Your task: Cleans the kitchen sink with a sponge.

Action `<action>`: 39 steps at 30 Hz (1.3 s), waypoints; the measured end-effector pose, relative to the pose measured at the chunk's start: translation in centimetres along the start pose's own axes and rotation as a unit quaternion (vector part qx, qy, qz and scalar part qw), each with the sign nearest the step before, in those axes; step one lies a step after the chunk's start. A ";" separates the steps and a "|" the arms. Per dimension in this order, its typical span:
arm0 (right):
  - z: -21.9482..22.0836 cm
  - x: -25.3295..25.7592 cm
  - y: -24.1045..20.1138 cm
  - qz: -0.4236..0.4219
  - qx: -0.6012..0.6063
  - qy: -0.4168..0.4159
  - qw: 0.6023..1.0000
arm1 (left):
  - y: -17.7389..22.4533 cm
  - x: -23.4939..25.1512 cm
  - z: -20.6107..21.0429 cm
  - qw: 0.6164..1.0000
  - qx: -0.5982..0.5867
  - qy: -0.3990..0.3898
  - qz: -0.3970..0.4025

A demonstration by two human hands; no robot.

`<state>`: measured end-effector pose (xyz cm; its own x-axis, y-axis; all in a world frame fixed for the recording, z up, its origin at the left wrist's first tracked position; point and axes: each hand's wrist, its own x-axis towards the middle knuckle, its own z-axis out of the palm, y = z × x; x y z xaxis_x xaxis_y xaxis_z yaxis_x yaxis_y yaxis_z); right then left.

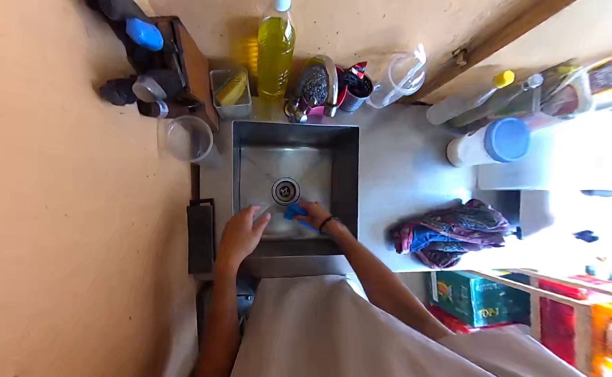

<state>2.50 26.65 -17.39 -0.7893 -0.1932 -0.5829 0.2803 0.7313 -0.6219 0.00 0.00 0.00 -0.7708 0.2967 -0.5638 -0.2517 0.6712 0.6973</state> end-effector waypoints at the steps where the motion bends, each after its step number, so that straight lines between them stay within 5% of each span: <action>1: 0.4 -1.4 -1.5 0.027 0.046 0.029 0.998 | 0.9 1.2 0.1 1.000 0.022 -0.006 0.020; 5: -2.1 -2.5 -5.7 0.045 0.132 0.057 0.989 | 8.0 9.4 -0.1 0.991 0.071 0.013 0.115; 8: -3.2 -0.8 -4.7 0.029 0.094 0.001 0.995 | 14.6 17.0 0.6 0.976 0.155 0.126 0.092; 12: -3.6 -1.2 -2.8 0.084 0.040 -0.037 0.995 | 17.0 22.9 1.2 0.949 0.190 0.223 0.117; 16: -3.7 -1.2 0.2 0.122 0.092 -0.011 0.988 | 13.7 23.3 0.6 0.960 0.064 0.257 0.094; 20: -4.9 1.4 0.3 0.116 0.022 0.006 0.993 | 5.7 20.7 3.0 0.966 -0.162 0.168 0.110; 23: -8.2 5.3 -1.5 0.113 -0.102 0.036 0.988 | -1.2 13.2 4.8 0.997 -0.033 0.061 0.034; 27: -11.6 12.2 -0.9 0.306 -0.037 0.198 0.931 | -8.4 4.0 6.9 0.988 0.147 -0.012 -0.048; 30: -7.9 15.3 -0.3 0.352 0.068 0.267 0.894 | -11.5 -0.3 9.1 0.977 0.201 0.053 0.052; 34: -1.1 9.9 -0.6 0.242 0.093 0.159 0.953 | -14.7 -0.6 11.8 0.922 0.251 0.233 0.180; 39: -9.2 13.7 0.2 0.326 0.133 0.304 0.885 | -14.6 -0.5 12.0 0.900 0.261 0.287 0.200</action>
<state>-13.30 30.15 -20.66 -0.5370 0.6610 -0.5240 0.8398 0.3608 -0.4055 11.06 -1.77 -15.22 -0.9518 0.2854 0.1122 0.3060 0.8610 0.4062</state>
